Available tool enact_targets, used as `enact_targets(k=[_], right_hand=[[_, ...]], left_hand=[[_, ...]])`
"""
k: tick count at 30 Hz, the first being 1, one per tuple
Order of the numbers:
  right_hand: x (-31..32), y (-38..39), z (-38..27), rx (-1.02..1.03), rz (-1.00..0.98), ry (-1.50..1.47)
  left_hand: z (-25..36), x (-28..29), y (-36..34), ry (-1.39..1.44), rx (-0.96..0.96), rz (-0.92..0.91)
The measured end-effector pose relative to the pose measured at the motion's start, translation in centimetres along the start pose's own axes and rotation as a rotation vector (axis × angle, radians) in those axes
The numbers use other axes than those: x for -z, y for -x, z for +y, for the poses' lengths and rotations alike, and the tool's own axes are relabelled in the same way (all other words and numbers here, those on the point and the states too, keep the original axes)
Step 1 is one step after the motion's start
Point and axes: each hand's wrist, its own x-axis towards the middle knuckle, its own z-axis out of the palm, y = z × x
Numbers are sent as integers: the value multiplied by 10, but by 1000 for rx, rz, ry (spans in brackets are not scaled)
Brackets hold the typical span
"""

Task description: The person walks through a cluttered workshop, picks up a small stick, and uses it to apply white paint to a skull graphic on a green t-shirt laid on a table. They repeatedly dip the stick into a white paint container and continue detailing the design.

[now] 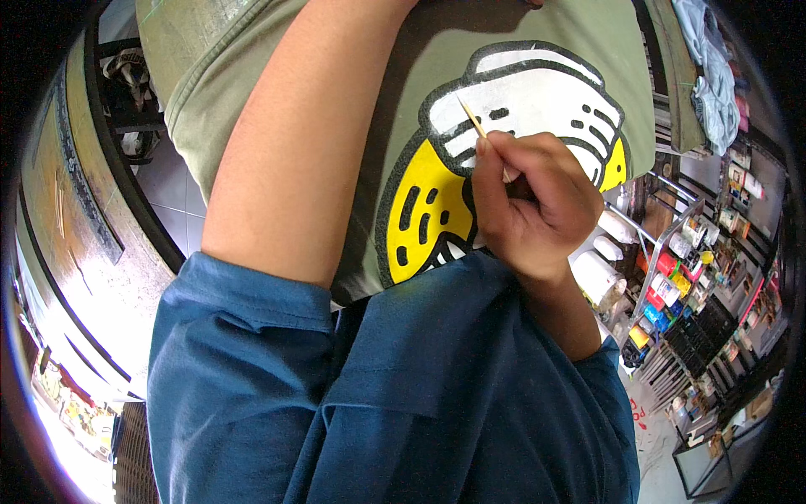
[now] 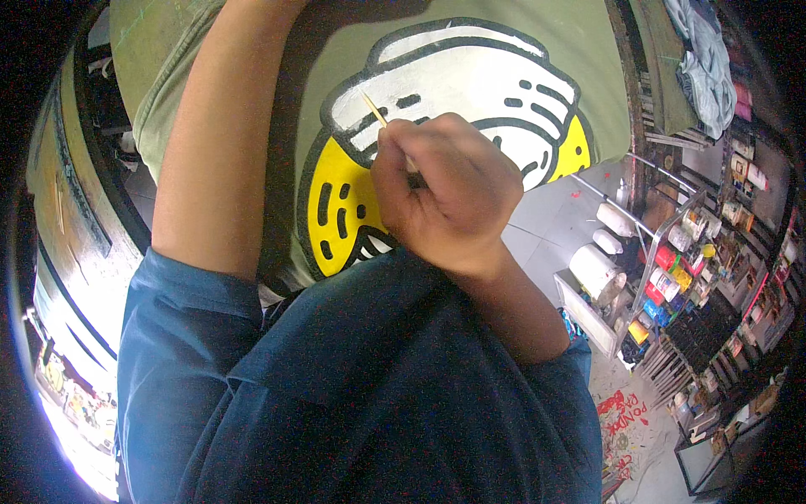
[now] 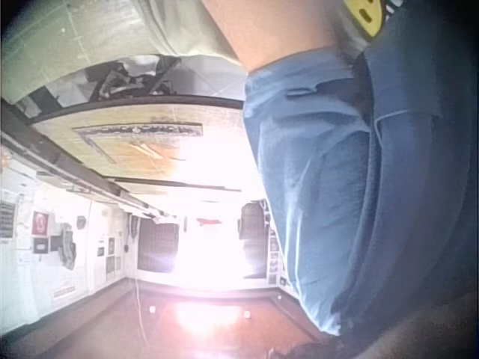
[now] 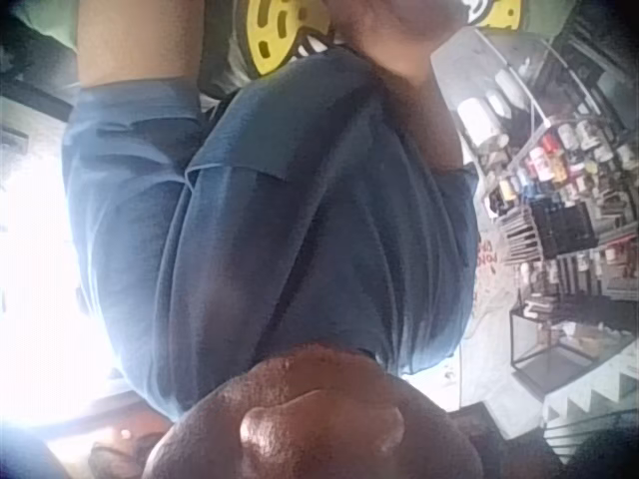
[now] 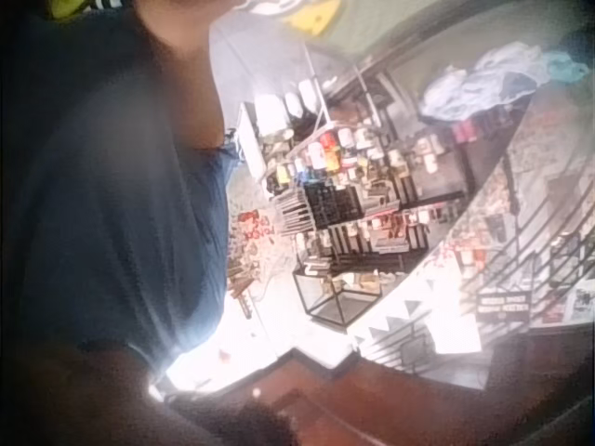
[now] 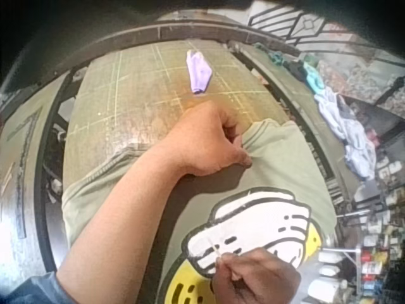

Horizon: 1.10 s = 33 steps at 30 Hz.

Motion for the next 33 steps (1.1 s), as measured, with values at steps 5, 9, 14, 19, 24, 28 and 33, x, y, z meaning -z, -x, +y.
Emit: enact_targets(k=[5,9,14,19,24,28,33], right_hand=[[-4,0,-2,-73,11,-29],[-3,-1,-1,-44,-19,-20],[-4,0,-2,-71,-2,-35],[-3,0,-1,-63,-3,-30],[-4,-1,-1,-49,17,-23],[-2,-1,-1,-47,-4,-20],[-3,0,0,-42,-4,-23]], left_hand=[[3,4,-1,3,26,-39],[-1,2,-2,-12,11,-20],[0,1,-2,-6,4,-21],[8,6,-1,26,56,-49],[-2,0,-5,-1,14,-25],[3,6,-1,26,6,-58],[3,6,1,35,7,-30]])
